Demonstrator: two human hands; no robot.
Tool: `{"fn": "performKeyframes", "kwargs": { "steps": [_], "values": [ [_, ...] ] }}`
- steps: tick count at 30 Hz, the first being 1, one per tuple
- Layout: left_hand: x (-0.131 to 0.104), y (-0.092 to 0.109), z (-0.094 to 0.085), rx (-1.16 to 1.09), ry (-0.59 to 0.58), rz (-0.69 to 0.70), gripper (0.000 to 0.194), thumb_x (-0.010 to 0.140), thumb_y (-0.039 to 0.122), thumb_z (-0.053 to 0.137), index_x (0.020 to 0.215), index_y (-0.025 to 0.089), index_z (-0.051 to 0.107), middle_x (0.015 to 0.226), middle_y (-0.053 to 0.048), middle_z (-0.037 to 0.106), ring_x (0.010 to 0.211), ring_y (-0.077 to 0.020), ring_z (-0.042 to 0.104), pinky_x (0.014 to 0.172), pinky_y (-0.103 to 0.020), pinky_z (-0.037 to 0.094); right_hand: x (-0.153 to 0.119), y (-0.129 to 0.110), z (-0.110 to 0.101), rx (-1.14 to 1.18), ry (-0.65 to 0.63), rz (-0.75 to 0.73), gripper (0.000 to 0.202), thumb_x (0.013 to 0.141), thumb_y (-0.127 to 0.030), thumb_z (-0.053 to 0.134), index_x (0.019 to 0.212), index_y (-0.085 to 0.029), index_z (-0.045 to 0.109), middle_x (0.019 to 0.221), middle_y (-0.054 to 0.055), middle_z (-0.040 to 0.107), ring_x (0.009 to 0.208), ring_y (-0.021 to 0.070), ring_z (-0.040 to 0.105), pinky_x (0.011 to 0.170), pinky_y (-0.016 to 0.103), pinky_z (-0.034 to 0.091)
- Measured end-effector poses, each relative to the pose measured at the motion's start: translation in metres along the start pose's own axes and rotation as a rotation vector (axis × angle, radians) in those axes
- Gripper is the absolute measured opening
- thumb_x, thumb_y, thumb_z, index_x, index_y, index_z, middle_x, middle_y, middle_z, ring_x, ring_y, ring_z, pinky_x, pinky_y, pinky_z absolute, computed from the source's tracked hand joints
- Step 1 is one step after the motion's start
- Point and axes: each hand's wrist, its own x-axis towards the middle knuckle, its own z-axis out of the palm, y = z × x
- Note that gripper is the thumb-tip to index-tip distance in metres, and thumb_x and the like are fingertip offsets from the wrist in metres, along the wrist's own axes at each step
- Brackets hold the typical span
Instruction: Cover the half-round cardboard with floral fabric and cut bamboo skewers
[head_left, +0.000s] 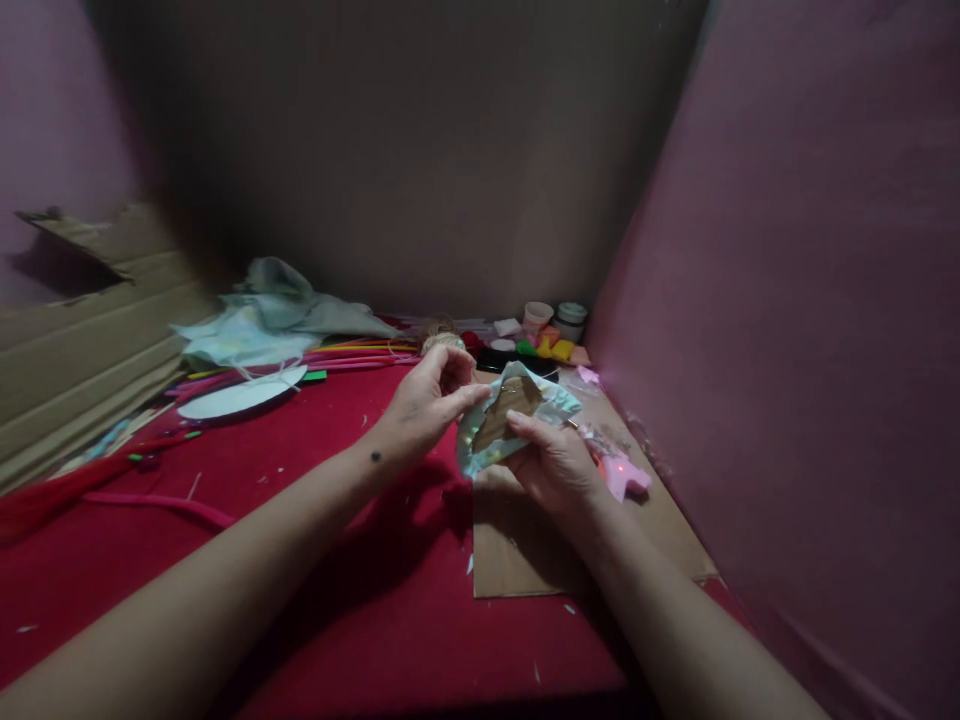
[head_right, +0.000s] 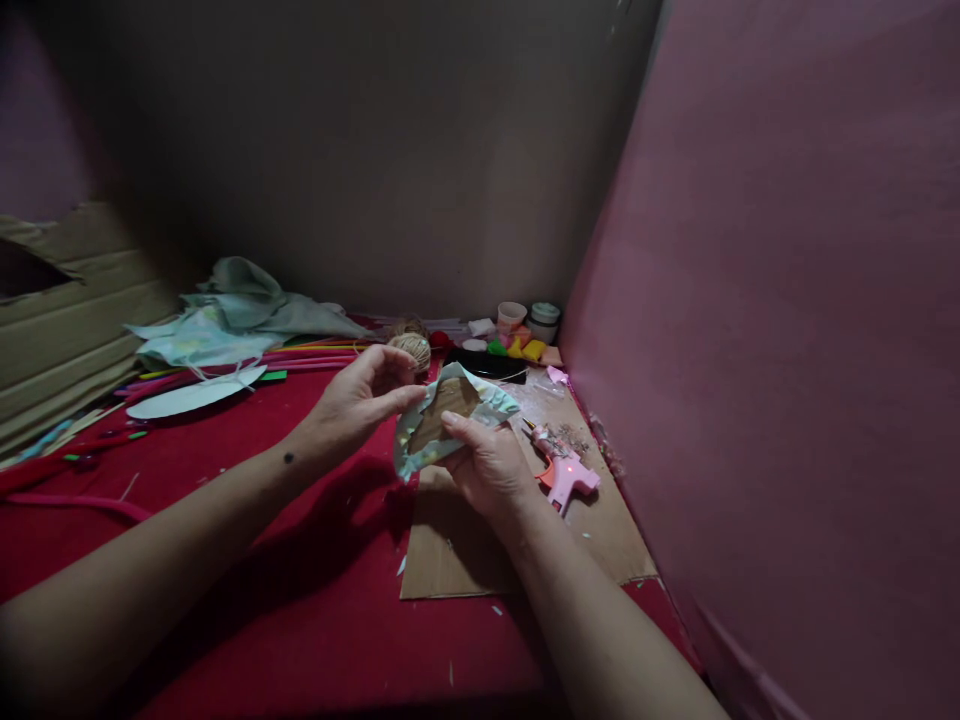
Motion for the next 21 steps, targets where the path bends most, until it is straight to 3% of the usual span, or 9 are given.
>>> {"fn": "performKeyframes", "kwargs": {
  "steps": [3, 7, 12, 15, 18, 21],
  "values": [
    [0.002, -0.003, 0.001, -0.021, -0.101, -0.107, 0.024, 0.078, 0.034, 0.062, 0.088, 0.015, 0.052, 0.078, 0.000, 0.053, 0.066, -0.0116, 0.049, 0.058, -0.025, 0.041, -0.001, 0.000, -0.001, -0.016, -0.022, -0.011, 0.036, 0.068, -0.013, 0.067, 0.102, -0.023, 0.065, 0.089, 0.001, 0.072, 0.089, 0.0186, 0.067, 0.081, 0.034, 0.053],
    [0.000, -0.011, 0.005, 0.048, -0.072, -0.043, 0.025, 0.078, 0.033, 0.060, 0.094, 0.017, 0.049, 0.082, -0.001, 0.053, 0.072, -0.0134, 0.051, 0.064, -0.028, 0.043, -0.002, -0.001, -0.002, -0.027, -0.010, -0.007, 0.034, 0.068, -0.014, 0.067, 0.101, -0.023, 0.066, 0.089, 0.002, 0.073, 0.088, 0.0189, 0.066, 0.080, 0.034, 0.054],
    [-0.001, -0.009, 0.001, 0.101, -0.074, -0.026, 0.044, 0.072, 0.037, 0.070, 0.106, 0.017, 0.050, 0.087, -0.001, 0.054, 0.075, -0.0142, 0.053, 0.069, -0.029, 0.045, -0.003, -0.002, 0.000, -0.026, -0.039, 0.031, 0.033, 0.069, -0.013, 0.068, 0.100, -0.023, 0.066, 0.089, 0.001, 0.072, 0.083, 0.0173, 0.066, 0.076, 0.033, 0.053],
    [-0.002, 0.002, -0.001, 0.196, -0.048, 0.044, 0.030, 0.078, 0.039, 0.064, 0.097, 0.016, 0.061, 0.086, -0.003, 0.058, 0.077, -0.0154, 0.055, 0.069, -0.029, 0.044, -0.005, 0.001, 0.003, -0.037, -0.018, 0.047, 0.034, 0.066, -0.011, 0.069, 0.098, -0.023, 0.067, 0.083, -0.001, 0.071, 0.074, 0.0153, 0.064, 0.073, 0.032, 0.053],
    [-0.003, 0.010, 0.001, 0.257, 0.029, 0.093, 0.015, 0.080, 0.029, 0.061, 0.081, 0.015, 0.067, 0.080, -0.003, 0.062, 0.075, -0.0148, 0.056, 0.068, -0.028, 0.044, -0.006, 0.003, 0.005, -0.063, -0.006, 0.055, 0.032, 0.065, -0.010, 0.069, 0.094, -0.023, 0.068, 0.086, 0.000, 0.072, 0.075, 0.0155, 0.065, 0.073, 0.031, 0.053],
    [-0.006, 0.010, 0.004, 0.271, 0.095, 0.137, 0.013, 0.083, 0.021, 0.056, 0.076, 0.015, 0.066, 0.073, -0.002, 0.063, 0.068, -0.0133, 0.057, 0.065, -0.026, 0.045, -0.006, 0.006, 0.006, -0.085, -0.004, 0.065, 0.028, 0.065, -0.011, 0.069, 0.091, -0.022, 0.068, 0.089, 0.001, 0.072, 0.080, 0.0167, 0.065, 0.074, 0.032, 0.053]
  ]
}}
